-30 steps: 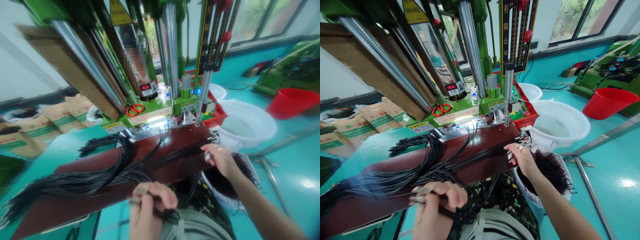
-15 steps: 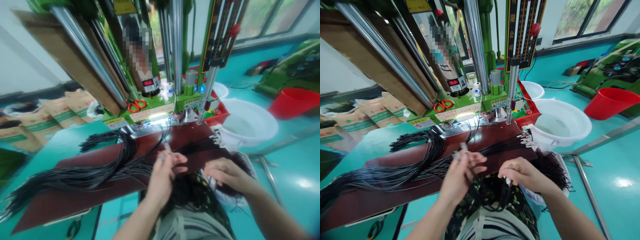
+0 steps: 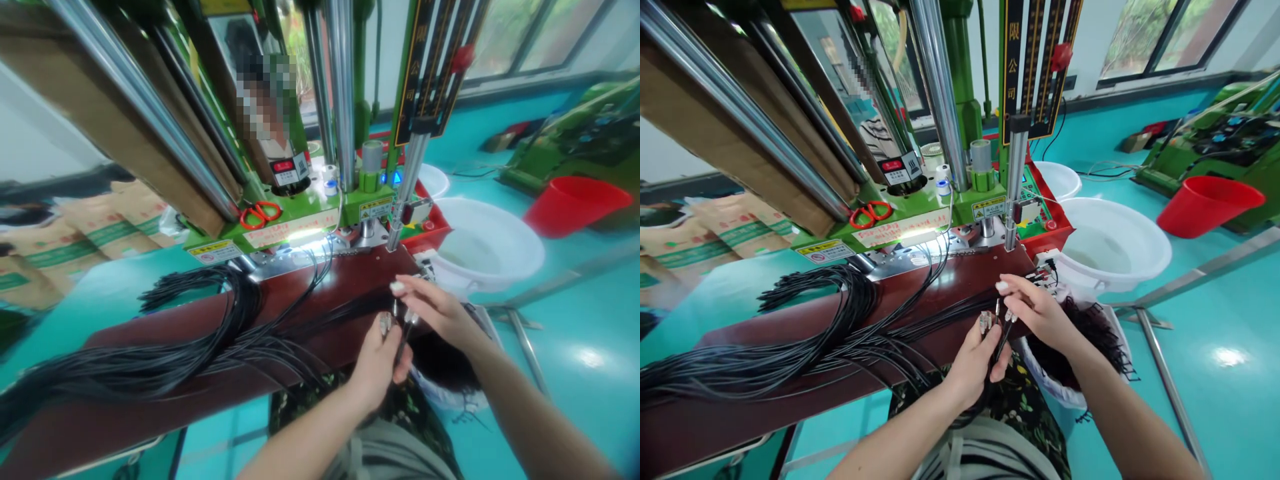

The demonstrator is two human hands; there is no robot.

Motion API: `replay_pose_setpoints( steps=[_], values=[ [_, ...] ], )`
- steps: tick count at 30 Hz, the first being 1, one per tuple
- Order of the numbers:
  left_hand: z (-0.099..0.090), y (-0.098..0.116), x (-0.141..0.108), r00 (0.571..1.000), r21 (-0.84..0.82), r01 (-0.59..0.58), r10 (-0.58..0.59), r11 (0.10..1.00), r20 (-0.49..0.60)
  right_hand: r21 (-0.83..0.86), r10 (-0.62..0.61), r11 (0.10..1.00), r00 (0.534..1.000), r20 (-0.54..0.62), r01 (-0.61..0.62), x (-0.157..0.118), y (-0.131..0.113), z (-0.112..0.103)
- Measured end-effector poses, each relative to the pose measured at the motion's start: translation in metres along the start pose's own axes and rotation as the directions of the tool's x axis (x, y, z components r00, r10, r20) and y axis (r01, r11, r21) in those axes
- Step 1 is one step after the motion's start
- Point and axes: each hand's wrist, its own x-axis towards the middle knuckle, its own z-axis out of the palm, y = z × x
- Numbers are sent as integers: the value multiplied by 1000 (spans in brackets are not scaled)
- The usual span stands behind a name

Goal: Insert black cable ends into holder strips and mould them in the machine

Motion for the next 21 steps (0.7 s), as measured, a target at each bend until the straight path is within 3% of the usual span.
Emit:
replay_pose_setpoints(
  steps=[3, 5, 7, 13, 15, 17, 19, 21],
  values=[
    [-2, -1, 3, 997, 14, 15, -16, 1000, 82, 39, 23, 999, 973, 232, -32, 14, -6, 1],
    [-4, 1, 4, 991, 9, 33, -34, 999, 128, 45, 49, 996, 896, 440, -77, 19, -10, 5],
    [-7, 3, 5, 986, -8, 65, -63, 998, 155, 62, 40, 994, 815, 577, -93, 21, -12, 9],
    [-15, 1, 5, 987, -49, 118, -112, 992, 115, 35, 66, 991, 709, 703, -128, 22, -9, 15],
    [-20, 3, 6, 993, -100, 110, -105, 989, 55, -9, 6, 1000, 746, 665, 0, 36, -7, 16],
    [-27, 9, 9, 996, -187, 78, -83, 979, -17, -231, -29, 957, 851, 525, 175, 61, -2, 19],
    [-36, 17, 13, 995, -263, 21, -45, 965, -84, -569, -29, 789, 939, 343, 233, 92, 7, 26],
    [-46, 24, 17, 990, -289, -47, 6, 956, -141, -720, -15, 663, 966, 259, 203, 121, 20, 36]
  ],
)
